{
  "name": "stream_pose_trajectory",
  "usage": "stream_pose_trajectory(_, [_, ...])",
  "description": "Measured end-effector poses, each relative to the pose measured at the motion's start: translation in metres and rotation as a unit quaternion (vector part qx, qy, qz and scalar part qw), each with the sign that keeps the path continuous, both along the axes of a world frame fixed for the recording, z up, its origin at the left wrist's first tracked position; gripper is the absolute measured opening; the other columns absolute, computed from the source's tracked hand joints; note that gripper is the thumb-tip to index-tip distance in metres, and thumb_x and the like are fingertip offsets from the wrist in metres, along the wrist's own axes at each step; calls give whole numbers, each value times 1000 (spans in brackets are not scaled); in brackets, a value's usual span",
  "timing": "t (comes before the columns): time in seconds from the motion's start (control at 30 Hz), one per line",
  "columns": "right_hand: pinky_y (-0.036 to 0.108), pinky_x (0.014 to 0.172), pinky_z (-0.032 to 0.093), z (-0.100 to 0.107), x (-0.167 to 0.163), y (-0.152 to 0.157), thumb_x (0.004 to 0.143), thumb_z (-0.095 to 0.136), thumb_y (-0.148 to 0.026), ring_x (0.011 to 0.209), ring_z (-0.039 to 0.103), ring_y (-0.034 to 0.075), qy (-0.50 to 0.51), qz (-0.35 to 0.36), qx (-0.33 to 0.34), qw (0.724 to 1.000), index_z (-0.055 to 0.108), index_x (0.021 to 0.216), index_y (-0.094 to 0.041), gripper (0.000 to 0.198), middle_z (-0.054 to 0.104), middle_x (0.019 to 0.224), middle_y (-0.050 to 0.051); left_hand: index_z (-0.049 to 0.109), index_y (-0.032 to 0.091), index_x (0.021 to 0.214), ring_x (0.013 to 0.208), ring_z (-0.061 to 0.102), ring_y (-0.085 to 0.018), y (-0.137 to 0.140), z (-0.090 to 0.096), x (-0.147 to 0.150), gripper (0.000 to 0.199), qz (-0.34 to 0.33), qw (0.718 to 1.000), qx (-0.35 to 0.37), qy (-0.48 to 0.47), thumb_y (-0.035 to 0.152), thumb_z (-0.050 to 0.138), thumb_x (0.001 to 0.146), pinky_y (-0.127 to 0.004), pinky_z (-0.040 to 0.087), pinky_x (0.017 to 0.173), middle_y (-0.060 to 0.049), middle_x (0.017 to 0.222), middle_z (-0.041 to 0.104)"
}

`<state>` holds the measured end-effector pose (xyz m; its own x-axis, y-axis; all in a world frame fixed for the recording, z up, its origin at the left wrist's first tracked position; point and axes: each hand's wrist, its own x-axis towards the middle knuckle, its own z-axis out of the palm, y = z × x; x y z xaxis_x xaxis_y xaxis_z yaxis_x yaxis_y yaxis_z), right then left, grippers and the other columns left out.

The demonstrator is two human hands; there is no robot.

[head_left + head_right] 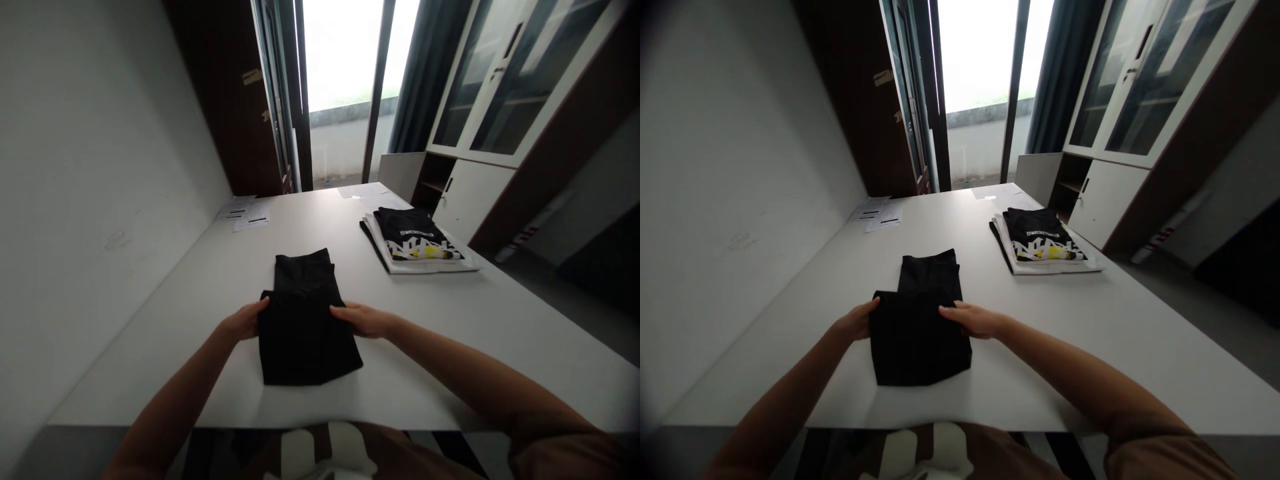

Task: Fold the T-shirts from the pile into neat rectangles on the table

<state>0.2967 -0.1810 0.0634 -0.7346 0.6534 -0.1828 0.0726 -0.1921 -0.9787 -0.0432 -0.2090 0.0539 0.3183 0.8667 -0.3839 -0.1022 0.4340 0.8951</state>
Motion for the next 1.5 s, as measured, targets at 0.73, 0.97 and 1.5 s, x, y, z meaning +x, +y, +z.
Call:
stream_pose_trajectory(0.73, [33,90,48,-31,-53,201,104,47,-45,113,65,27,-458,-252,315,792,71,116,-20,37,72,120,13,63,9,104,67,67,-18,217,-52,31,26,238,960,92,113,23,71,84,-33,57,74,-7,76,71])
stream_pose_trajectory(0.97, [29,86,44,-41,-54,196,108,31,-50,105,66,24,-474,-280,389,738,66,119,-21,46,73,113,12,65,14,110,79,67,-17,205,-62,30,32,311,912,185,191,21,70,79,-26,53,76,-6,88,72])
stream_pose_trajectory(1.5, [35,88,46,-55,-64,229,106,34,-54,106,66,26,-508,-260,354,741,67,120,-20,50,71,118,15,68,19,119,140,40,-34,149,-58,72,33,133,765,401,487,23,67,86,-49,23,121,-16,143,52])
